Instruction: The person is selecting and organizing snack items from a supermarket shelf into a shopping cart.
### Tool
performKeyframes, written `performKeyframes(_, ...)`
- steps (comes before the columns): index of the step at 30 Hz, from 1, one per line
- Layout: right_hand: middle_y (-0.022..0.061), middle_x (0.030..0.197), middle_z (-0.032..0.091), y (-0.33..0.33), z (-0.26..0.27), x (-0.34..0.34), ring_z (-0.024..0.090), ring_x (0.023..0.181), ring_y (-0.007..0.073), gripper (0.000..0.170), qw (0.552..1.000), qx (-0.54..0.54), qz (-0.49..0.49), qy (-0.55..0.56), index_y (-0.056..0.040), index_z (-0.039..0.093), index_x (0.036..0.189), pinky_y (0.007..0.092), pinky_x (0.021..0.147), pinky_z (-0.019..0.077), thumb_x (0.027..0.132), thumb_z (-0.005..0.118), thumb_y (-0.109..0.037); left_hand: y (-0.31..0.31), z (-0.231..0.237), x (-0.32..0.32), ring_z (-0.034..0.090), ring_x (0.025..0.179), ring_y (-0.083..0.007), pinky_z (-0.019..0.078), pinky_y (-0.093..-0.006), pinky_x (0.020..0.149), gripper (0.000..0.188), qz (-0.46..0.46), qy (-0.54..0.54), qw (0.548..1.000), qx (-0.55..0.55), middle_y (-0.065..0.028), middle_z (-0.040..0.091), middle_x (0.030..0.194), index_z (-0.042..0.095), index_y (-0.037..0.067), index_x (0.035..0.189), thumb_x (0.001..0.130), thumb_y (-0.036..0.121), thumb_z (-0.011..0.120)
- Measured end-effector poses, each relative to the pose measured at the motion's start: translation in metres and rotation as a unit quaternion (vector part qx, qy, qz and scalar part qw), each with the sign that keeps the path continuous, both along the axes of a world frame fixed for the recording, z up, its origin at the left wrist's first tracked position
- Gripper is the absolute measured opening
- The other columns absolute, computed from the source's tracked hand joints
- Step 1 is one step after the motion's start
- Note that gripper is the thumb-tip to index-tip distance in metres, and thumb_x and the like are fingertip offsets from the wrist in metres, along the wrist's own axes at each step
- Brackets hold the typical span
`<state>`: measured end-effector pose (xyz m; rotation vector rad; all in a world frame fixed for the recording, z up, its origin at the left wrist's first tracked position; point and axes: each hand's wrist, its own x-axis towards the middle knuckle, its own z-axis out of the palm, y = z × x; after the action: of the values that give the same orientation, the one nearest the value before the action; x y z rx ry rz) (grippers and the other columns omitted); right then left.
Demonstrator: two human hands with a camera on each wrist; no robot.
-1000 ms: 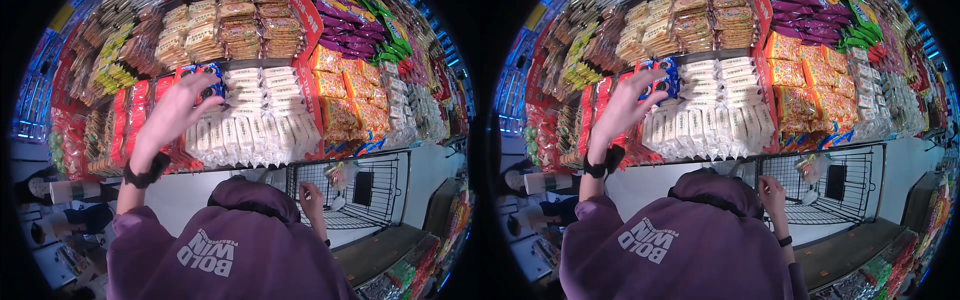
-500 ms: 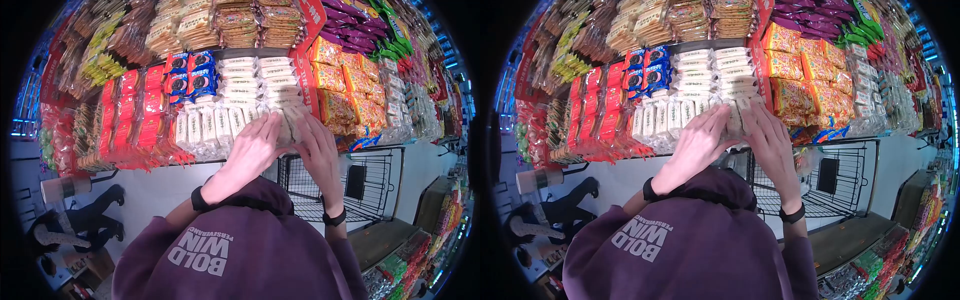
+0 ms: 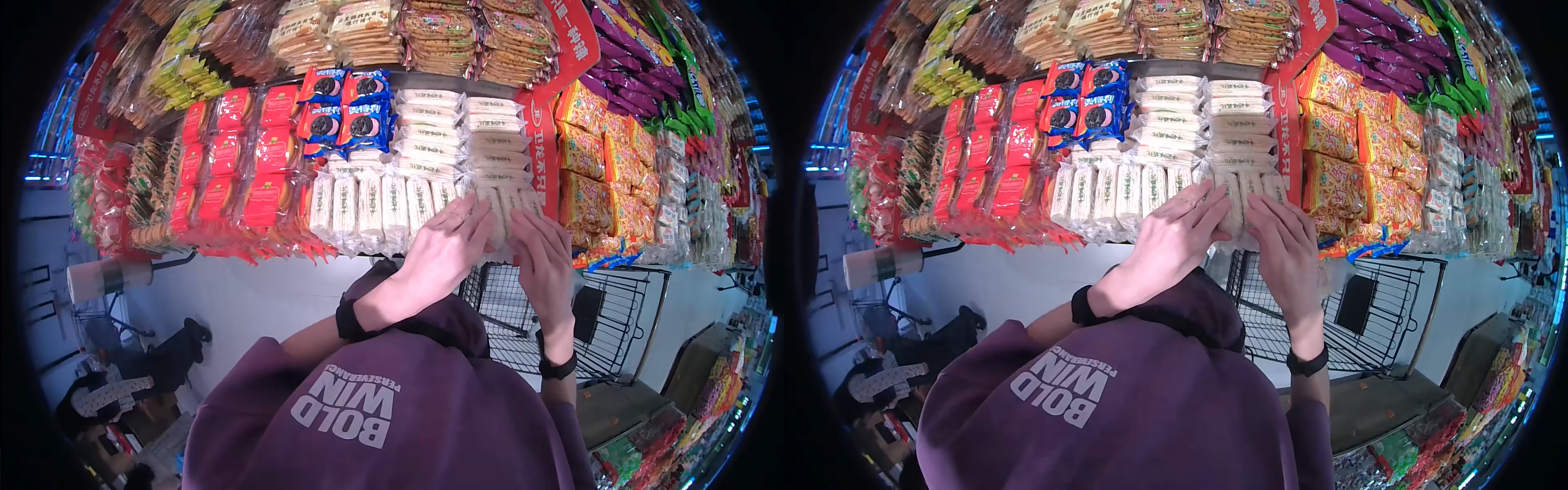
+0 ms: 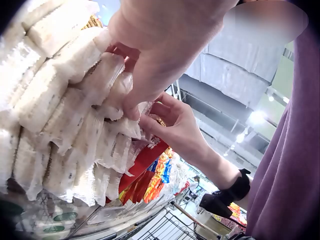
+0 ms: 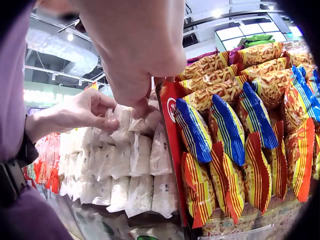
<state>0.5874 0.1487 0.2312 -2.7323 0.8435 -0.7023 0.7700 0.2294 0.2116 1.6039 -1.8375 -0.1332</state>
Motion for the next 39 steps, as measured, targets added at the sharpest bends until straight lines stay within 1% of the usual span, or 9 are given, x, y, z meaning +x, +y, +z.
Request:
performKeyframes(11, 0.0068, 0.118, 0.069, -0.004, -0.006, -0.001, 0.064, 0.114, 0.0234, 0.033, 0.999, -0.013, 0.018, -0.04, -0.0055, 0.067, 0.111, 0.0418, 0.102, 0.0457, 0.079, 0.074, -0.007, -0.001, 0.001, -0.001, 0.06, 0.121, -0.0345, 0.054, -0.0411, 0.093, 0.045, -0.005, -0.075, 0.997, 0.037, -0.0169, 0.069, 0.118, 0.06, 0.002, 0.123, 0.086, 0.025, 0.072)
performKeyframes(13, 0.0085, 0.119, 0.068, -0.007, -0.01, -0.005, 0.062, 0.117, 0.0248, 0.034, 0.999, -0.02, 0.025, -0.039, -0.0048, 0.066, 0.113, 0.0423, 0.104, 0.0448, 0.08, 0.074, -0.009, -0.002, 0.006, -0.001, 0.061, 0.12, -0.0374, 0.0515, -0.0414, 0.099, 0.046, -0.023, -0.061, 0.997, 0.05, -0.0224, 0.065, 0.124, 0.06, -0.007, 0.119, 0.082, 0.016, 0.072)
performKeyframes(20, 0.005, 0.136, 0.059, 0.027, -0.01, -0.015, 0.055, 0.126, 0.0254, 0.04, 0.988, -0.043, -0.009, -0.146, -0.008, 0.062, 0.122, 0.0428, 0.107, 0.0433, 0.084, 0.073, -0.011, -0.003, 0.03, -0.012, 0.051, 0.131, -0.035, 0.0394, -0.0483, 0.11, 0.053, 0.001, -0.108, 0.993, 0.038, -0.0182, 0.058, 0.135, 0.06, -0.001, 0.124, 0.081, 0.027, 0.075)
performKeyframes(23, 0.0054, 0.135, 0.059, 0.06, -0.056, -0.04, 0.056, 0.121, 0.0249, 0.034, 0.976, -0.042, -0.017, -0.212, -0.0084, 0.063, 0.116, 0.0416, 0.103, 0.0449, 0.084, 0.073, -0.01, 0.003, 0.04, -0.022, 0.052, 0.13, -0.0332, 0.0401, -0.0476, 0.109, 0.056, -0.082, -0.108, 0.991, -0.018, -0.0161, 0.058, 0.135, 0.061, 0.0, 0.124, 0.079, 0.028, 0.078)
performKeyframes(27, 0.0033, 0.118, 0.063, 0.109, -0.132, -0.08, 0.059, 0.103, 0.0236, 0.031, 0.979, 0.049, -0.06, -0.191, -0.0121, 0.065, 0.108, 0.0387, 0.088, 0.0481, 0.079, 0.074, -0.006, 0.018, 0.022, -0.041, 0.063, 0.11, -0.0256, 0.0478, -0.0406, 0.096, 0.049, -0.231, -0.103, 0.965, -0.064, -0.011, 0.066, 0.119, 0.064, 0.001, 0.117, 0.076, 0.02, 0.08)
performKeyframes(28, 0.0028, 0.108, 0.061, 0.116, -0.147, -0.088, 0.059, 0.096, 0.0243, 0.03, 0.978, 0.065, -0.074, -0.184, -0.0129, 0.066, 0.104, 0.0383, 0.083, 0.0483, 0.076, 0.073, -0.003, 0.018, 0.019, -0.054, 0.064, 0.096, -0.0233, 0.0492, -0.0379, 0.089, 0.04, -0.257, -0.076, 0.962, -0.058, -0.0077, 0.067, 0.103, 0.065, 0.001, 0.113, 0.076, 0.013, 0.075)
performKeyframes(31, 0.0066, 0.099, 0.061, 0.134, -0.193, -0.119, 0.06, 0.089, 0.0273, 0.024, 0.968, 0.142, -0.118, -0.17, -0.0086, 0.063, 0.097, 0.0372, 0.077, 0.0503, 0.076, 0.07, 0.001, 0.023, 0.0, -0.079, 0.063, 0.095, -0.0237, 0.0491, -0.0369, 0.089, 0.034, -0.325, -0.136, 0.928, 0.121, -0.009, 0.065, 0.102, 0.065, 0.001, 0.11, 0.077, 0.007, 0.067)
performKeyframes(35, 0.0095, 0.098, 0.061, 0.134, -0.242, -0.161, 0.061, 0.09, 0.0306, 0.021, 0.938, 0.231, -0.203, -0.162, -0.0047, 0.061, 0.097, 0.0394, 0.078, 0.051, 0.079, 0.064, 0.005, 0.047, -0.054, -0.09, 0.062, 0.103, -0.0273, 0.0468, -0.0361, 0.095, 0.025, -0.291, -0.279, 0.848, 0.344, -0.0128, 0.064, 0.108, 0.063, 0.002, 0.104, 0.079, 0.002, 0.06)
performKeyframes(39, 0.0137, 0.109, 0.058, 0.095, -0.312, -0.224, 0.06, 0.096, 0.033, 0.031, 0.879, 0.304, -0.342, -0.13, -0.0032, 0.055, 0.114, 0.0424, 0.084, 0.0507, 0.084, 0.061, 0.001, 0.046, -0.106, -0.088, 0.063, 0.101, -0.0264, 0.0477, -0.0374, 0.093, 0.025, -0.25, -0.245, 0.856, 0.381, -0.0119, 0.066, 0.104, 0.062, 0.002, 0.106, 0.082, 0.004, 0.06)
